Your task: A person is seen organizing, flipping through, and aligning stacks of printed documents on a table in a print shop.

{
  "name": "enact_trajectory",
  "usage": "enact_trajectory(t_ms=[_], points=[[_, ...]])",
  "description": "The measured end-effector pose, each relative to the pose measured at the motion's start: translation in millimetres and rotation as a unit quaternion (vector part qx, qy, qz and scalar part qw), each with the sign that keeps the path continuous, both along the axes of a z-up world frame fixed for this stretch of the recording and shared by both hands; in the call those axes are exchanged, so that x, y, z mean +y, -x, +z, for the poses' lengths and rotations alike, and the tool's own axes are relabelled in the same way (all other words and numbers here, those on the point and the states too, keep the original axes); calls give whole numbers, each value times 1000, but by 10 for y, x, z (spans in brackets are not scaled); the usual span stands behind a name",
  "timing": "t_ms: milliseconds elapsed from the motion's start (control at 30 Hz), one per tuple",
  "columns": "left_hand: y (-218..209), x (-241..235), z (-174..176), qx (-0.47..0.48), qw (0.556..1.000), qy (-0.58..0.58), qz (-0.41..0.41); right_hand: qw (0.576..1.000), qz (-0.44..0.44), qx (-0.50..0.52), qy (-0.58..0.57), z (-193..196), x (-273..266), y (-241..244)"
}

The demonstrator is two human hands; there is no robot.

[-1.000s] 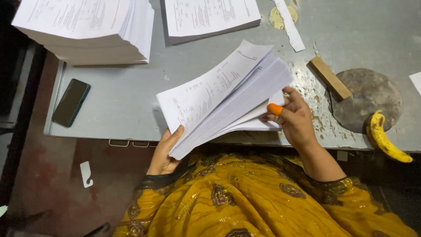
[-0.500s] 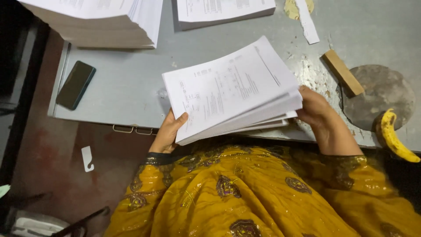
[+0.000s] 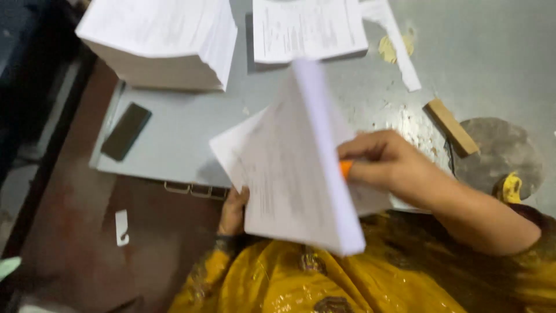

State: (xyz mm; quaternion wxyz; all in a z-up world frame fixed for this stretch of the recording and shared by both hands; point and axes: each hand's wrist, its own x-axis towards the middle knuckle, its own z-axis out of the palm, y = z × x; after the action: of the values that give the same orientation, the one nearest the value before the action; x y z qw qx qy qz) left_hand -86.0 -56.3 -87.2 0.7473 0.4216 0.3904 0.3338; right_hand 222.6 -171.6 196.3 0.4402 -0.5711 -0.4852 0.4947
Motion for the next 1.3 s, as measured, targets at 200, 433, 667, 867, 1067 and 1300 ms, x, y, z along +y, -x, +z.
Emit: enact_trajectory(t_ms=[200,433,667,867,1067,1300], points=[[-180,-274,399,-43,997,-9,64,986,127,-5,107,488,68,159],[-137,-267,400,-10,998,27,47,982,35,22,182,261,48,105],[-340,-202,807,43,996,82,15,936,-149,-195,251,689,159,242],[-389,227,1083,258,965,-40,-42,921,-217,-310,94,529,182,-879],[-766,251,1620,287,958,12,-26,919,-109,-373,-68,346,-68,-1155],[-817,403,1272,341,934,-98,-44,954,-116,-267,-70,-573,-199,-2020]])
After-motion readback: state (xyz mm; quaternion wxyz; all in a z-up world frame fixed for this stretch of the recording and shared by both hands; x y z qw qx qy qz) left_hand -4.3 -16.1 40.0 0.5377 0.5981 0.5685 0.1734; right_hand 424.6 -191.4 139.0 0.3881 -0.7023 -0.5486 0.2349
